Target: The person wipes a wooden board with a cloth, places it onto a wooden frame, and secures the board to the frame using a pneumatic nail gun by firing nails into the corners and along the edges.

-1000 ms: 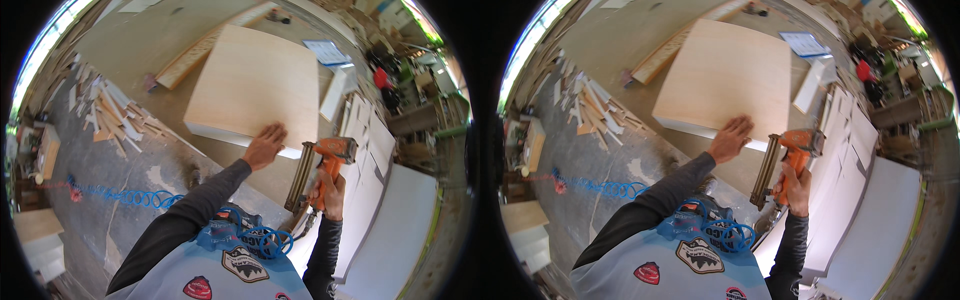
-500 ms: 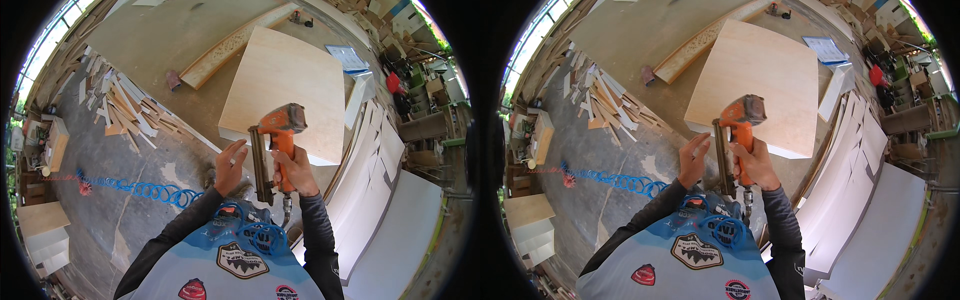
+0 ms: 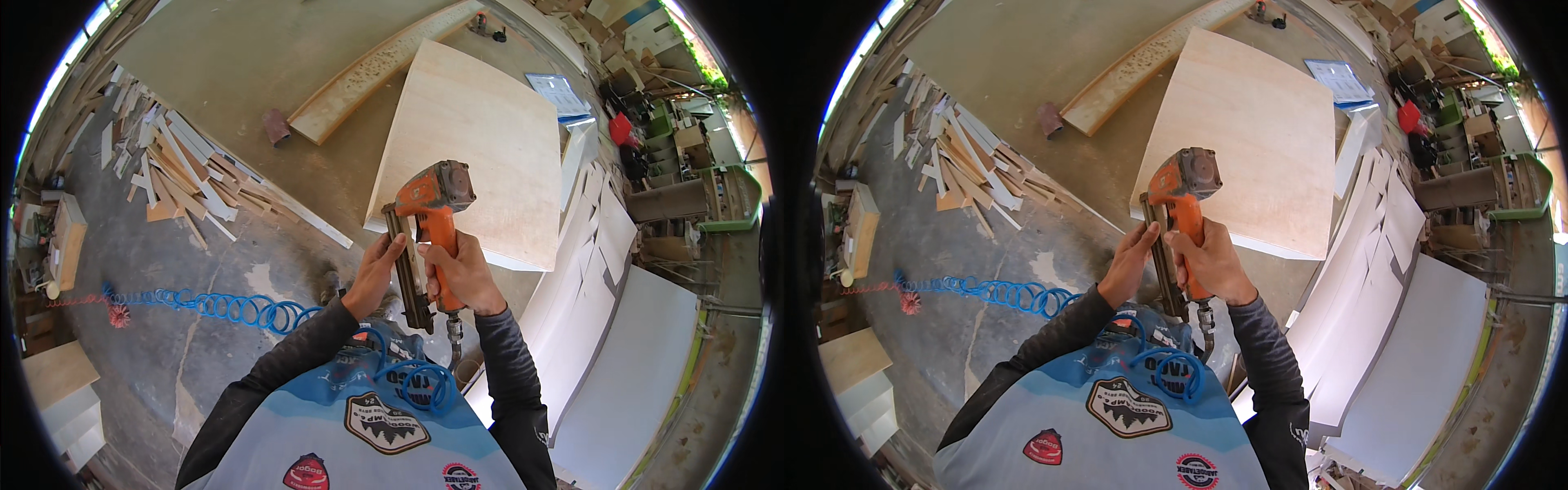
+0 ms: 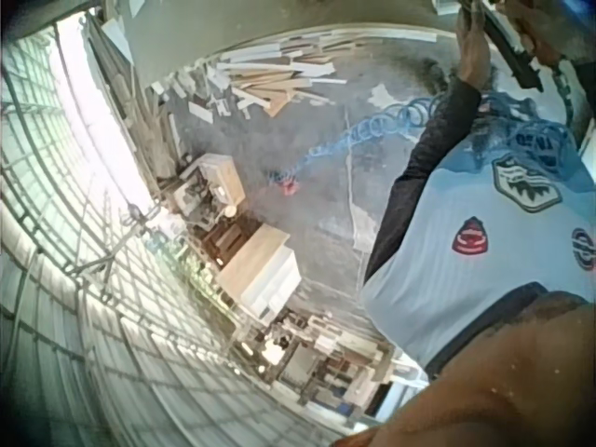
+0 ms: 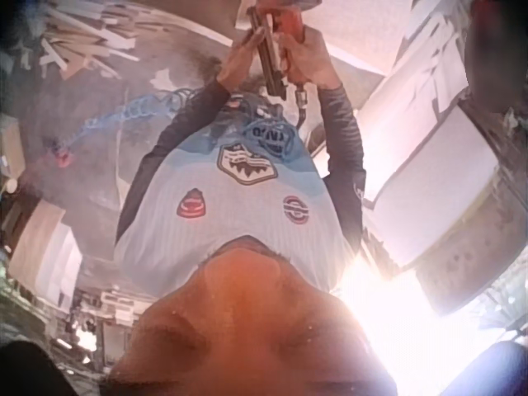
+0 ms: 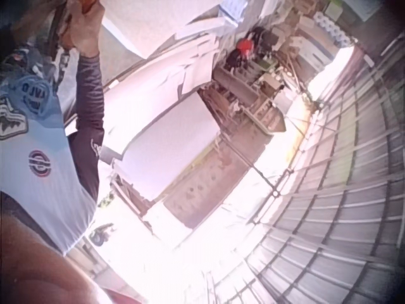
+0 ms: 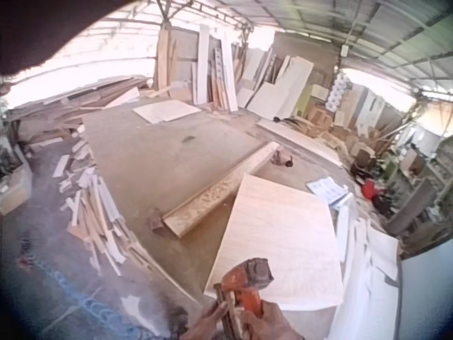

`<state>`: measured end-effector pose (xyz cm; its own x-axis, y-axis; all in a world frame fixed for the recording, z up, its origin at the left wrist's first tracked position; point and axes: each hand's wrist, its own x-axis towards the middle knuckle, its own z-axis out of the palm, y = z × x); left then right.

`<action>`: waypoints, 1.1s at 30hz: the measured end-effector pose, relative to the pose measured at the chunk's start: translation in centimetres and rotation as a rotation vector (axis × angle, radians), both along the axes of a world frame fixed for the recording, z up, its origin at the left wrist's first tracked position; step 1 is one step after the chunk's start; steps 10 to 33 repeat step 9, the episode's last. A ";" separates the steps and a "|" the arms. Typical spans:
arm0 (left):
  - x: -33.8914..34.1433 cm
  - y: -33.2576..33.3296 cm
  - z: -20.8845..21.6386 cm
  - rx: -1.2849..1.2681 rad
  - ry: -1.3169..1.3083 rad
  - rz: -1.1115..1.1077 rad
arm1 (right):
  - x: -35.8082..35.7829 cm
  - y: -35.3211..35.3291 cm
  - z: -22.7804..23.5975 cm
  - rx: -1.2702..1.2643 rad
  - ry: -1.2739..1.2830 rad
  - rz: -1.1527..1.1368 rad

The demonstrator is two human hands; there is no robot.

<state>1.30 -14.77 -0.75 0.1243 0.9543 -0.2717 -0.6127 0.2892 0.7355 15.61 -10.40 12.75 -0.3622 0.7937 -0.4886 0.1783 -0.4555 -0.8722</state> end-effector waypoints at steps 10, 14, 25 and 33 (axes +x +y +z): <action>-0.5 -0.3 0.1 -0.013 -0.071 -0.016 | -0.3 -0.2 -0.2 -0.028 -0.011 0.004; -0.5 -0.3 0.1 -0.013 -0.071 -0.016 | -0.3 -0.2 -0.2 -0.028 -0.011 0.004; -0.5 -0.3 0.1 -0.013 -0.071 -0.016 | -0.3 -0.2 -0.2 -0.028 -0.011 0.004; -0.5 -0.3 0.1 -0.013 -0.071 -0.016 | -0.3 -0.2 -0.2 -0.028 -0.011 0.004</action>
